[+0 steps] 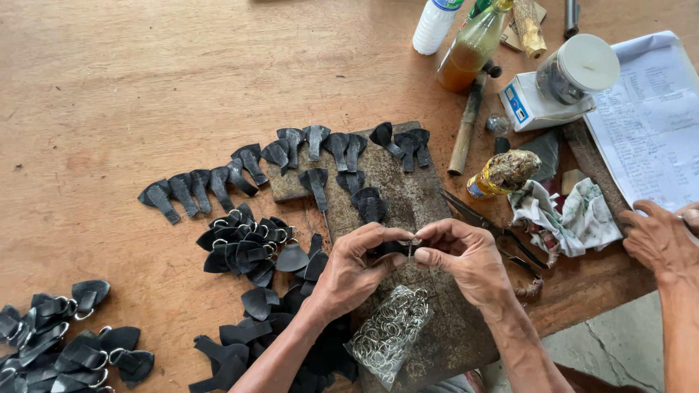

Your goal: The person picks up black rubber or leather pieces and attaches metal split rings through their holes by hand, folding the material over the ring to secure it, then sets the finished keychain piece on the table with completed ones. They repeat this assembly one piece at a time, occasionally reaching for a new piece and ring.

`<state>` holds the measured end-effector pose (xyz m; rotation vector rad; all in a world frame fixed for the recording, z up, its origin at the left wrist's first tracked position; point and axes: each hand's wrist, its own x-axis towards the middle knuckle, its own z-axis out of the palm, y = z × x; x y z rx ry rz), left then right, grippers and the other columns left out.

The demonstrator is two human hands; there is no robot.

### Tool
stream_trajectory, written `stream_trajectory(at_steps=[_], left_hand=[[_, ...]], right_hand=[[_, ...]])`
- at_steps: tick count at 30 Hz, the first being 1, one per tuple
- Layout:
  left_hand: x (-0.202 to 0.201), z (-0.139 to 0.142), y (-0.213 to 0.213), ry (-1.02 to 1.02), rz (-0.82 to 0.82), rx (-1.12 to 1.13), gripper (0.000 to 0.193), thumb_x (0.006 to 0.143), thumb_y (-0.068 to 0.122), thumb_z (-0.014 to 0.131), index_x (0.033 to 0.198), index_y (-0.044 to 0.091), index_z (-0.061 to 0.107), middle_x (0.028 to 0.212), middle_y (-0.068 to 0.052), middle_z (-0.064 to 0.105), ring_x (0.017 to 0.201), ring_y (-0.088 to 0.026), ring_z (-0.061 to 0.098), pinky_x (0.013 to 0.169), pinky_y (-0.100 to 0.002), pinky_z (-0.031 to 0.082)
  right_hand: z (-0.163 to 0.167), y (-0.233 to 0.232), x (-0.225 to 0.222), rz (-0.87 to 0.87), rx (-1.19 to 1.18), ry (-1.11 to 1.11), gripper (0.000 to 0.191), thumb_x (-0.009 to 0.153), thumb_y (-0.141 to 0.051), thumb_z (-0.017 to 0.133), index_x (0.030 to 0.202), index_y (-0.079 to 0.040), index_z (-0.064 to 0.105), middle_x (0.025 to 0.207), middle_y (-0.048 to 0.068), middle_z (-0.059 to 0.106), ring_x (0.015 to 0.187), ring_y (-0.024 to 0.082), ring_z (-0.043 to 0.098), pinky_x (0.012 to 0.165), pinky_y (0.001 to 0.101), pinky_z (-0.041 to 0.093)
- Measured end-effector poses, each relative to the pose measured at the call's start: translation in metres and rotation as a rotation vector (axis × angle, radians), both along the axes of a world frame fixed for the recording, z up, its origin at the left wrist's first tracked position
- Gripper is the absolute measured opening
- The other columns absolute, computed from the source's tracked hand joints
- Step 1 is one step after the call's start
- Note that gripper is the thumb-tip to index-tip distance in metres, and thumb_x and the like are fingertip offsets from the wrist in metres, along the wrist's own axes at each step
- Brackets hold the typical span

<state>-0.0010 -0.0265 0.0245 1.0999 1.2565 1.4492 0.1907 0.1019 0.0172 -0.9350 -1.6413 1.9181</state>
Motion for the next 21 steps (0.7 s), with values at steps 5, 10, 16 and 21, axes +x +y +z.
stream_trajectory(at_steps=[5,10,16,21], left_hand=[[0.0,0.007,-0.004,0.263,0.024,0.131,0.04,0.079,0.016,0.088,0.117,0.011,0.076,0.106,-0.003,0.07,0.095,-0.015,0.071,0.079,-0.029,0.061],[0.009,0.011,-0.004,0.389,0.122,0.211,0.031,0.081,0.009,0.085,0.112,0.012,0.079,0.101,-0.004,0.071,0.087,-0.017,0.075,0.072,-0.028,0.063],[0.005,0.013,-0.008,0.442,0.124,0.225,0.033,0.077,0.006,0.083,0.11,0.008,0.076,0.1,-0.008,0.07,0.088,-0.019,0.076,0.075,-0.031,0.065],[0.002,0.009,-0.01,0.475,0.17,0.228,0.028,0.08,0.01,0.084,0.106,0.006,0.074,0.101,-0.008,0.071,0.089,-0.019,0.076,0.076,-0.03,0.065]], right_hand=[[0.001,-0.004,0.0,-0.011,-0.012,-0.005,0.033,0.081,-0.006,0.082,0.11,0.001,0.069,0.092,0.009,0.074,0.078,0.012,0.071,0.067,0.0254,0.06],[0.007,-0.007,0.003,0.062,-0.099,0.006,0.033,0.084,-0.009,0.079,0.114,0.0,0.067,0.09,0.007,0.073,0.075,0.009,0.067,0.06,0.0212,0.054],[0.013,-0.007,0.002,0.058,-0.11,0.059,0.03,0.085,-0.009,0.081,0.109,0.002,0.068,0.09,0.005,0.07,0.075,0.009,0.063,0.064,0.0212,0.053],[0.01,-0.012,0.0,0.056,-0.07,0.088,0.023,0.088,-0.007,0.077,0.108,0.003,0.071,0.088,0.006,0.07,0.073,0.01,0.063,0.062,0.0224,0.054]])
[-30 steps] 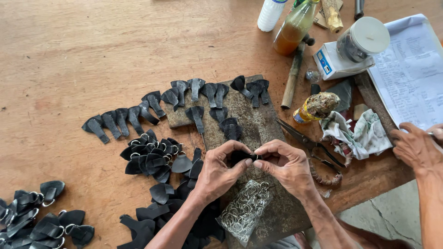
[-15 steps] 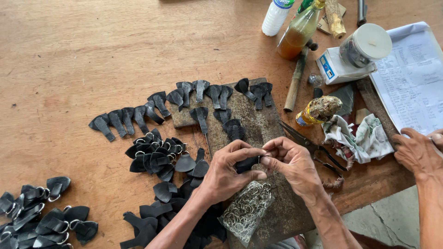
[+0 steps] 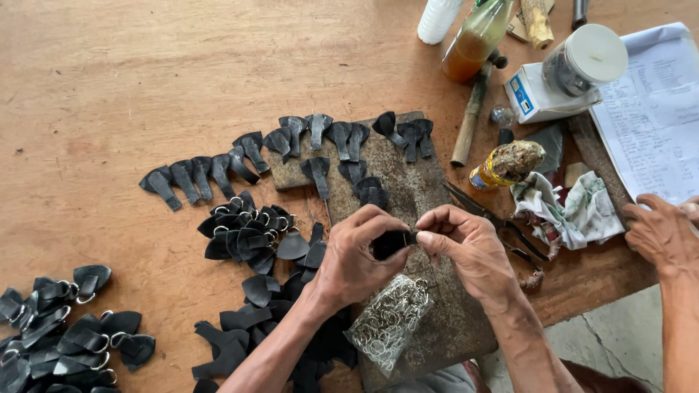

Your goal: The person picks up black rubber or leather pieces and attaches metal split rings through their holes by hand, folding the material over the ring to secure it, then sets the finished keychain piece on the table with completed ones. They repeat this assembly one piece at a time, occasionally reaching for a new piece and ring.

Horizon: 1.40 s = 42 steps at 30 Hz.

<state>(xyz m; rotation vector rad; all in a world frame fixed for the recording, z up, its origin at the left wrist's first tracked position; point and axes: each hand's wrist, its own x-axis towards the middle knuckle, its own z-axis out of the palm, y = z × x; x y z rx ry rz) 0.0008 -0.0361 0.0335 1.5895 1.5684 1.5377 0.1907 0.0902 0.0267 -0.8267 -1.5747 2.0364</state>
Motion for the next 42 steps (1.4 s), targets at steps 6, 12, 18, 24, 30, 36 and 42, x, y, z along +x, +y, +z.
stream_trajectory(at_steps=[6,12,18,24,30,36,42], left_hand=[[-0.003,0.004,-0.001,-0.133,-0.029,-0.067,0.031,0.08,0.012,0.085,0.11,0.009,0.076,0.102,-0.005,0.069,0.092,-0.016,0.074,0.075,-0.029,0.065],[-0.002,-0.003,-0.001,-0.395,-0.074,-0.142,0.03,0.084,0.01,0.084,0.113,0.009,0.077,0.105,-0.003,0.066,0.092,-0.01,0.066,0.073,-0.024,0.059],[-0.009,-0.016,-0.003,-0.657,-0.153,-0.158,0.021,0.091,0.006,0.081,0.112,0.004,0.076,0.1,-0.003,0.069,0.086,-0.008,0.064,0.071,-0.023,0.055],[-0.009,-0.008,-0.004,-0.614,-0.063,-0.164,0.039,0.084,0.009,0.082,0.116,0.007,0.06,0.096,0.0,0.071,0.088,-0.008,0.069,0.076,-0.024,0.061],[-0.004,-0.007,-0.002,-0.341,0.096,-0.092,0.026,0.086,0.013,0.083,0.095,0.003,0.061,0.102,-0.005,0.074,0.088,-0.012,0.075,0.076,-0.026,0.066],[-0.01,-0.003,-0.005,-0.146,0.033,0.007,0.023,0.093,0.02,0.077,0.107,0.003,0.071,0.113,-0.011,0.072,0.098,-0.018,0.074,0.085,-0.03,0.063],[0.003,-0.002,0.002,-0.143,0.117,-0.061,0.028,0.09,0.027,0.08,0.101,0.003,0.074,0.112,-0.01,0.072,0.098,-0.018,0.073,0.083,-0.032,0.062]], right_hand=[[-0.001,-0.004,0.0,-0.028,0.046,0.039,0.018,0.092,-0.006,0.074,0.108,0.002,0.071,0.085,0.004,0.068,0.073,0.009,0.061,0.063,0.0217,0.053],[-0.001,-0.004,-0.001,-0.059,0.128,-0.006,0.019,0.092,-0.008,0.076,0.108,0.0,0.072,0.087,0.004,0.069,0.074,0.009,0.061,0.064,0.0216,0.053],[-0.006,-0.004,-0.009,-0.05,-0.065,0.059,0.025,0.095,-0.019,0.07,0.112,0.0,0.072,0.088,0.009,0.073,0.072,0.015,0.069,0.062,0.0262,0.06],[-0.01,-0.009,-0.017,-0.007,0.044,-0.003,0.033,0.086,-0.013,0.077,0.116,0.0,0.072,0.1,0.009,0.076,0.083,0.014,0.071,0.075,0.0267,0.062],[-0.011,-0.01,-0.022,-0.011,0.029,-0.045,0.037,0.084,-0.021,0.079,0.115,-0.001,0.072,0.092,0.007,0.076,0.079,0.013,0.071,0.073,0.0271,0.062],[-0.014,-0.006,-0.022,-0.05,0.077,-0.042,0.029,0.088,-0.025,0.078,0.104,-0.002,0.071,0.088,0.006,0.073,0.077,0.012,0.067,0.071,0.0252,0.058],[-0.008,-0.006,-0.024,-0.087,0.211,-0.085,0.025,0.09,-0.022,0.075,0.101,0.0,0.069,0.1,0.003,0.072,0.086,0.009,0.067,0.08,0.0245,0.06]])
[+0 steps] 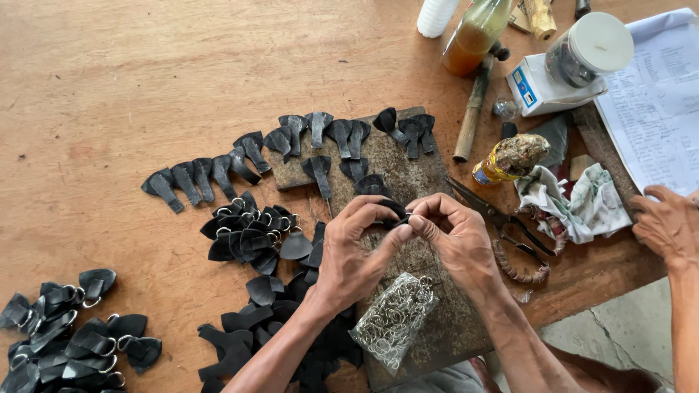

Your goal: The person picks up black rubber or leather pieces and attaches metal split rings through their holes by hand, folding the material over the ring to secure it, then sets the finished keychain piece on the table with completed ones. They repeat this assembly one piece at a time, occasionally reaching for a new piece and ring.

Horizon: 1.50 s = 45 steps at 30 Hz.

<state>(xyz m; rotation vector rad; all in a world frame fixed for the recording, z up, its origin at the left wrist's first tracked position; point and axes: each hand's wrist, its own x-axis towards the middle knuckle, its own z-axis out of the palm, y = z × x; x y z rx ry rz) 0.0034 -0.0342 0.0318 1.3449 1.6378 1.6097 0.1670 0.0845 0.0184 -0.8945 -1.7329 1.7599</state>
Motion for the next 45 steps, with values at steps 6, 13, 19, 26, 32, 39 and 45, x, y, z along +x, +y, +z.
stream_trajectory(at_steps=[6,13,19,26,32,39,45], left_hand=[[-0.005,-0.004,-0.001,-0.439,-0.179,-0.035,0.021,0.092,0.019,0.075,0.105,0.002,0.077,0.122,-0.01,0.072,0.105,-0.017,0.073,0.091,-0.031,0.064],[-0.007,-0.008,-0.003,-0.461,-0.176,-0.107,0.02,0.089,0.017,0.077,0.101,0.001,0.079,0.122,-0.011,0.074,0.106,-0.018,0.074,0.091,-0.031,0.065],[-0.006,-0.014,0.001,-0.4,-0.137,-0.184,0.021,0.087,0.02,0.078,0.098,0.002,0.08,0.121,-0.01,0.075,0.103,-0.017,0.075,0.088,-0.03,0.065],[-0.011,-0.027,0.005,-0.3,-0.082,-0.247,0.03,0.086,0.031,0.08,0.091,0.002,0.082,0.116,-0.011,0.075,0.105,-0.018,0.072,0.086,-0.034,0.059],[-0.013,-0.036,0.008,-0.32,-0.062,-0.225,0.03,0.087,0.031,0.078,0.089,0.001,0.082,0.108,-0.01,0.078,0.097,-0.017,0.073,0.085,-0.032,0.057],[-0.015,-0.048,0.01,-0.569,-0.099,-0.286,0.023,0.09,0.02,0.08,0.103,0.001,0.081,0.099,-0.013,0.078,0.087,-0.014,0.067,0.074,-0.025,0.054],[-0.019,-0.053,0.01,-0.585,-0.193,-0.115,0.016,0.09,0.012,0.077,0.102,0.001,0.078,0.118,-0.007,0.069,0.099,-0.012,0.068,0.085,-0.026,0.06]], right_hand=[[0.005,0.002,0.003,-0.005,-0.014,-0.017,0.022,0.093,-0.018,0.072,0.104,0.002,0.071,0.093,0.007,0.074,0.083,0.013,0.07,0.079,0.0274,0.062],[0.007,0.001,0.002,0.057,-0.08,0.036,0.024,0.092,-0.018,0.073,0.109,-0.001,0.069,0.095,0.007,0.074,0.087,0.014,0.073,0.08,0.0292,0.066],[0.009,0.003,0.002,0.037,-0.041,-0.092,0.042,0.08,-0.013,0.083,0.12,-0.003,0.075,0.094,0.007,0.076,0.087,0.013,0.069,0.078,0.0256,0.061],[-0.006,0.008,-0.001,0.013,-0.069,-0.09,0.034,0.079,-0.009,0.085,0.11,0.0,0.077,0.096,0.009,0.078,0.085,0.012,0.072,0.078,0.0263,0.063],[-0.02,0.016,-0.003,0.036,-0.19,-0.052,0.034,0.079,-0.009,0.082,0.112,-0.002,0.076,0.096,0.007,0.079,0.082,0.013,0.073,0.075,0.0267,0.063],[-0.037,0.021,-0.005,0.08,-0.208,0.038,0.029,0.087,-0.01,0.078,0.113,0.003,0.076,0.096,0.012,0.078,0.077,0.016,0.073,0.07,0.0281,0.063],[-0.041,0.024,-0.007,0.107,-0.264,0.072,0.031,0.087,-0.01,0.078,0.114,0.003,0.073,0.094,0.011,0.077,0.076,0.017,0.073,0.067,0.0299,0.063]])
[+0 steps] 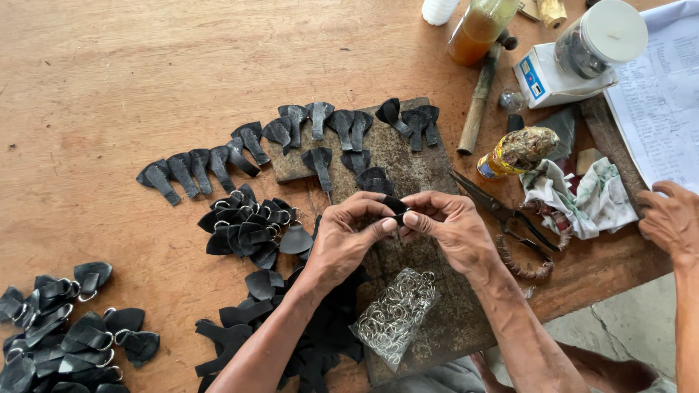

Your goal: The person picks up black rubber or leather pieces and attaches metal split rings through their holes by hand, folding the material over the ring to secure it, then sets the finished keychain piece on the table with completed ones. They repeat this assembly one piece at a time, occasionally reaching for a new piece and ring.

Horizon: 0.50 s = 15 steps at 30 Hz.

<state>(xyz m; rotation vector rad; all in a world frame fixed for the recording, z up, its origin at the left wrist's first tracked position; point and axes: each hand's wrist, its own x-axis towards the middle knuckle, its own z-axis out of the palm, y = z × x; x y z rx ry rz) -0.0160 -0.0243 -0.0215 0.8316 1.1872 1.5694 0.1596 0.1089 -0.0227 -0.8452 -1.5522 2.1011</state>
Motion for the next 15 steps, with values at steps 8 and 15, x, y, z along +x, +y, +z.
stream_trajectory(at_steps=[8,15], left_hand=[[0.001,0.003,0.001,-0.082,0.064,-0.063,0.027,0.093,0.002,0.072,0.12,0.002,0.073,0.11,-0.009,0.077,0.098,-0.013,0.072,0.085,-0.026,0.062],[-0.002,0.003,0.002,-0.065,0.047,-0.072,0.037,0.091,-0.004,0.07,0.128,0.002,0.069,0.116,-0.007,0.076,0.105,-0.012,0.072,0.089,-0.027,0.062]], right_hand=[[-0.009,0.004,0.002,-0.04,0.055,-0.017,0.03,0.089,-0.011,0.077,0.116,0.001,0.073,0.094,0.009,0.076,0.075,0.015,0.071,0.067,0.0286,0.061],[-0.015,0.007,0.002,-0.051,0.049,-0.02,0.027,0.09,-0.01,0.077,0.115,0.0,0.074,0.091,0.007,0.075,0.073,0.014,0.069,0.064,0.0275,0.058]])
